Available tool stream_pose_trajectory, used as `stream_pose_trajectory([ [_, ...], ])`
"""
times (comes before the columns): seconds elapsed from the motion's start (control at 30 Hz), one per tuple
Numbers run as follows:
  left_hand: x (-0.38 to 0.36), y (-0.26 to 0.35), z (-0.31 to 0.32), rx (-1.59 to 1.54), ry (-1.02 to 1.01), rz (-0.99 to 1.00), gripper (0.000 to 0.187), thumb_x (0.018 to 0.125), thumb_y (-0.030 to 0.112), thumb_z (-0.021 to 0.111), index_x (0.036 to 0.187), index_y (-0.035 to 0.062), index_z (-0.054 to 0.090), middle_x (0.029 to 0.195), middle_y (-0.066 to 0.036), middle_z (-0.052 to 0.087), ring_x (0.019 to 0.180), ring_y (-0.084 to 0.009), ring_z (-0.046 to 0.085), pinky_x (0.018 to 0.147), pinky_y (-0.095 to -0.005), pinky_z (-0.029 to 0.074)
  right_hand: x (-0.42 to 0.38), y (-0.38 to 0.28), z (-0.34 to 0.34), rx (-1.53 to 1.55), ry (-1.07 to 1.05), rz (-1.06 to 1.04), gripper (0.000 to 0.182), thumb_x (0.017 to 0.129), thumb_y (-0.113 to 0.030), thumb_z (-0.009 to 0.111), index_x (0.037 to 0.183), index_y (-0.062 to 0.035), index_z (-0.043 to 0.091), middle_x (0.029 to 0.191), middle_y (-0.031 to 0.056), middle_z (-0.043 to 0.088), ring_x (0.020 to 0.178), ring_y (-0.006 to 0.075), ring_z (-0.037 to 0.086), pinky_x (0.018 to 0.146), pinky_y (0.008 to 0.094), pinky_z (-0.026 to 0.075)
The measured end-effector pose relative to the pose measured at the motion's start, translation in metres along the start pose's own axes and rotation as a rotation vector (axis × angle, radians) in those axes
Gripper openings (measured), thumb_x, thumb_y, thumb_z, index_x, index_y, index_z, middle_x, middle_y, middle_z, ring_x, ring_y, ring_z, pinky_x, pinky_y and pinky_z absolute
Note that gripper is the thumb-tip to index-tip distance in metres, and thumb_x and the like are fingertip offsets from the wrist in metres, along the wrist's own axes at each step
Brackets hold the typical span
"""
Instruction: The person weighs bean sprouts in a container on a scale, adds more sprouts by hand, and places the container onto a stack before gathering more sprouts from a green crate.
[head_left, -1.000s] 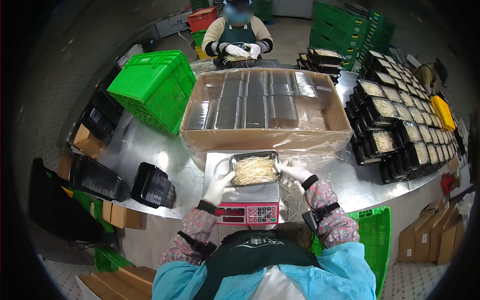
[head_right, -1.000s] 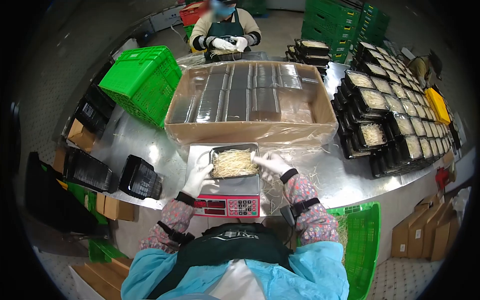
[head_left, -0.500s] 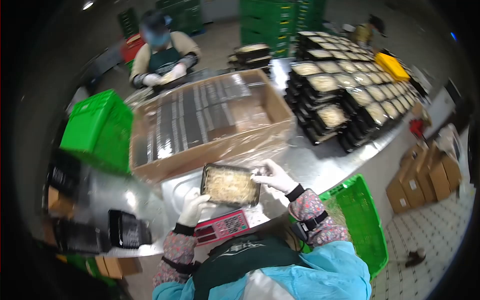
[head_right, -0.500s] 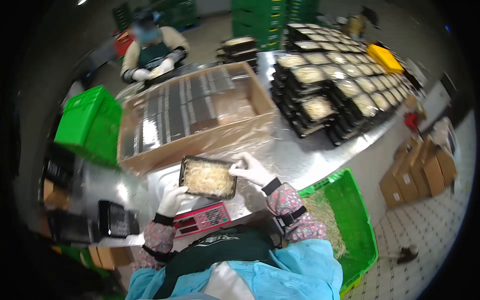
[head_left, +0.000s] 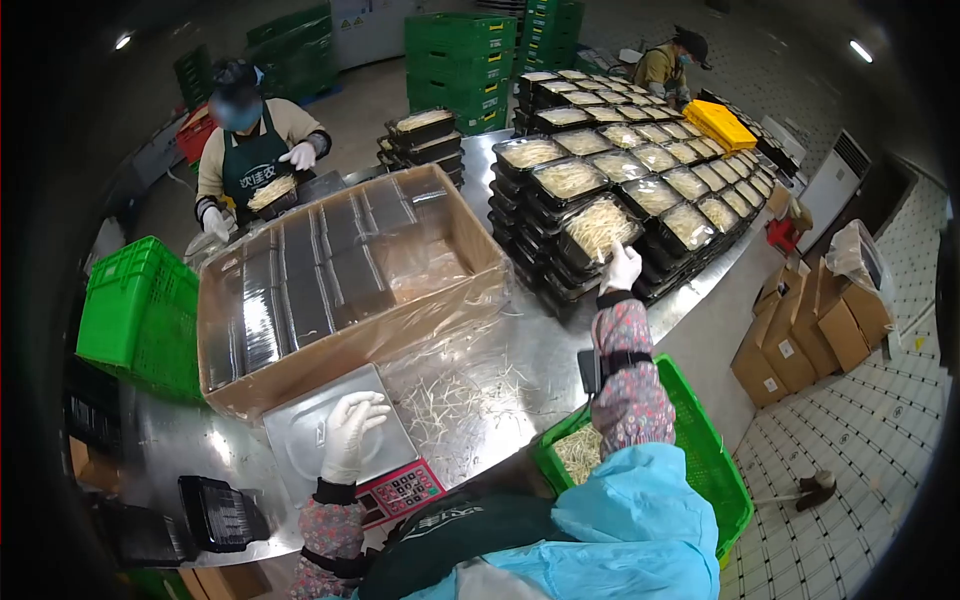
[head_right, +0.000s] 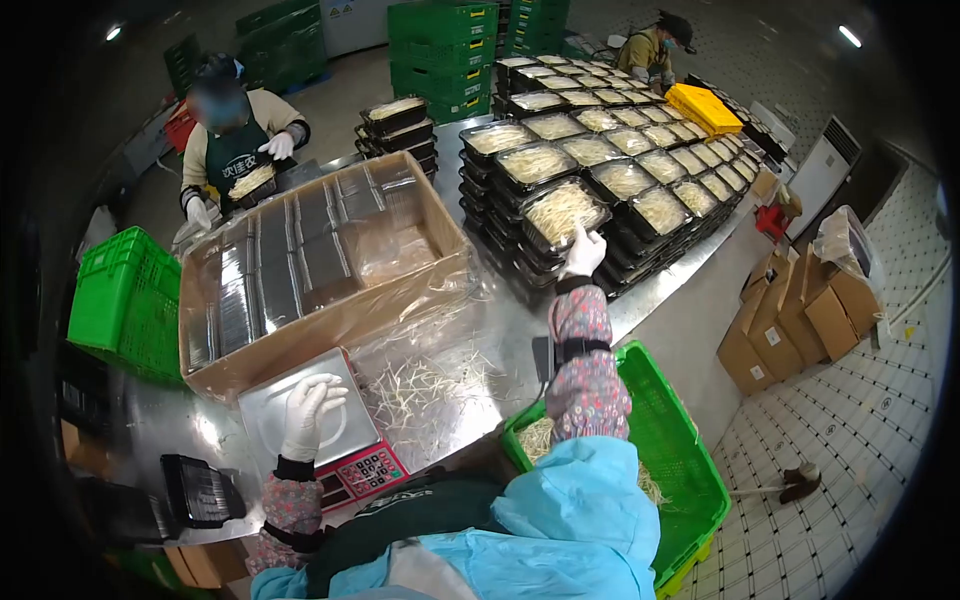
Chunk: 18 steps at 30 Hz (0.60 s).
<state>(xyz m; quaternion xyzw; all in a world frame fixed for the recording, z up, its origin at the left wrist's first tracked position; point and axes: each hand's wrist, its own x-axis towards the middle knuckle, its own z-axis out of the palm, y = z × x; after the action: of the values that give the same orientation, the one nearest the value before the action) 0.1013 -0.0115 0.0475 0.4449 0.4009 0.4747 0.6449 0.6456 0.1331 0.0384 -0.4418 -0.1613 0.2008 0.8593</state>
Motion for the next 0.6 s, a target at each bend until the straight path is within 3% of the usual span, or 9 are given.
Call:
stream_pose_trajectory([
  [0.07, -0.005, 0.001, -0.006, 0.030, 0.050, 0.003, 0.021, 0.099, 0.011, 0.051, 0.115, -0.0009, 0.058, 0.111, -0.013, 0.065, 0.096, -0.0200, 0.067, 0.083, -0.0304, 0.054, 0.058, 0.042, -0.021, -0.260, 0.084, 0.287, 0.037, 0.078, -0.010, 0.077, 0.098, -0.0029, 0.046, 0.071, 0.0076, 0.058, 0.057, 0.0195, 0.060, 0.047, 0.0401, 0.052],
  [0.13, -0.015, 0.007, -0.016, 0.110, 0.106, 0.033, 0.022, 0.099, 0.012, 0.051, 0.115, -0.0006, 0.059, 0.110, -0.012, 0.065, 0.095, -0.0190, 0.066, 0.083, -0.0299, 0.054, 0.109, 0.096, -0.036, -0.149, 0.126, 0.067, 0.039, 0.077, -0.010, 0.079, 0.098, -0.0045, 0.046, 0.074, 0.0100, 0.058, 0.053, 0.0195, 0.058, 0.045, 0.0417, 0.050],
  [0.2, -0.031, 0.014, -0.034, 0.168, 0.162, 0.034, 0.024, 0.099, 0.013, 0.052, 0.117, -0.0006, 0.059, 0.112, -0.012, 0.065, 0.097, -0.0189, 0.066, 0.084, -0.0302, 0.054, 0.077, 0.057, -0.012, -0.149, 0.202, 0.193, 0.037, 0.078, -0.014, 0.079, 0.097, -0.0057, 0.049, 0.079, 0.0111, 0.059, 0.054, 0.0197, 0.057, 0.046, 0.0410, 0.051],
  [0.33, -0.080, 0.022, -0.081, 0.179, 0.535, 0.106, 0.031, 0.098, 0.015, 0.054, 0.125, -0.0002, 0.055, 0.117, -0.010, 0.062, 0.101, -0.0185, 0.063, 0.088, -0.0309, 0.052, 0.007, 0.040, -0.016, -0.113, 0.139, 0.125, 0.033, 0.090, -0.033, 0.068, 0.100, -0.0036, 0.056, 0.080, 0.0049, 0.060, 0.062, 0.0160, 0.057, 0.052, 0.0316, 0.050],
  [0.43, -0.128, 0.010, -0.143, 0.282, 0.896, 0.117, 0.039, 0.097, 0.016, 0.057, 0.133, 0.0008, 0.051, 0.126, -0.012, 0.059, 0.111, -0.0172, 0.058, 0.093, -0.0299, 0.047, -0.071, 0.080, -0.039, -0.353, -0.040, 0.048, 0.033, 0.095, -0.038, 0.060, 0.099, -0.0049, 0.060, 0.080, 0.0009, 0.061, 0.069, 0.0104, 0.057, 0.053, 0.0250, 0.045],
  [0.47, -0.145, 0.000, -0.172, 0.368, 0.993, 0.164, 0.041, 0.097, 0.016, 0.058, 0.134, 0.0009, 0.050, 0.129, -0.012, 0.057, 0.114, -0.0170, 0.056, 0.095, -0.0301, 0.046, -0.081, 0.113, -0.064, -0.345, -0.232, 0.126, 0.031, 0.096, -0.036, 0.059, 0.096, -0.0054, 0.062, 0.081, 0.0009, 0.062, 0.073, 0.0100, 0.058, 0.060, 0.0249, 0.047],
  [0.5, -0.161, -0.001, -0.189, 0.445, 1.106, 0.146, 0.043, 0.096, 0.017, 0.060, 0.134, -0.0007, 0.049, 0.131, -0.014, 0.056, 0.118, -0.0186, 0.054, 0.099, -0.0317, 0.043, -0.096, 0.153, -0.084, -0.525, -0.344, -0.046, 0.034, 0.094, -0.035, 0.064, 0.100, -0.0010, 0.065, 0.091, 0.0065, 0.066, 0.082, 0.0135, 0.061, 0.075, 0.0278, 0.050],
  [0.53, -0.181, -0.014, -0.222, 0.524, 1.143, 0.228, 0.046, 0.095, 0.018, 0.062, 0.134, -0.0030, 0.049, 0.134, -0.015, 0.054, 0.121, -0.0216, 0.052, 0.104, -0.0337, 0.039, -0.128, 0.159, -0.089, -0.813, -0.396, 0.012, 0.042, 0.093, -0.036, 0.063, 0.109, 0.0017, 0.065, 0.104, 0.0145, 0.068, 0.099, 0.0219, 0.062, 0.092, 0.0334, 0.047],
  [0.6, -0.203, -0.015, -0.243, 0.731, 1.287, 0.274, 0.049, 0.094, 0.020, 0.063, 0.133, -0.0054, 0.048, 0.136, -0.017, 0.052, 0.125, -0.0247, 0.049, 0.108, -0.0354, 0.036, -0.174, 0.166, -0.090, -1.423, -0.822, -0.269, 0.063, 0.092, -0.050, 0.055, 0.132, -0.0011, 0.054, 0.137, 0.0259, 0.049, 0.133, 0.0411, 0.040, 0.112, 0.0474, 0.028],
])
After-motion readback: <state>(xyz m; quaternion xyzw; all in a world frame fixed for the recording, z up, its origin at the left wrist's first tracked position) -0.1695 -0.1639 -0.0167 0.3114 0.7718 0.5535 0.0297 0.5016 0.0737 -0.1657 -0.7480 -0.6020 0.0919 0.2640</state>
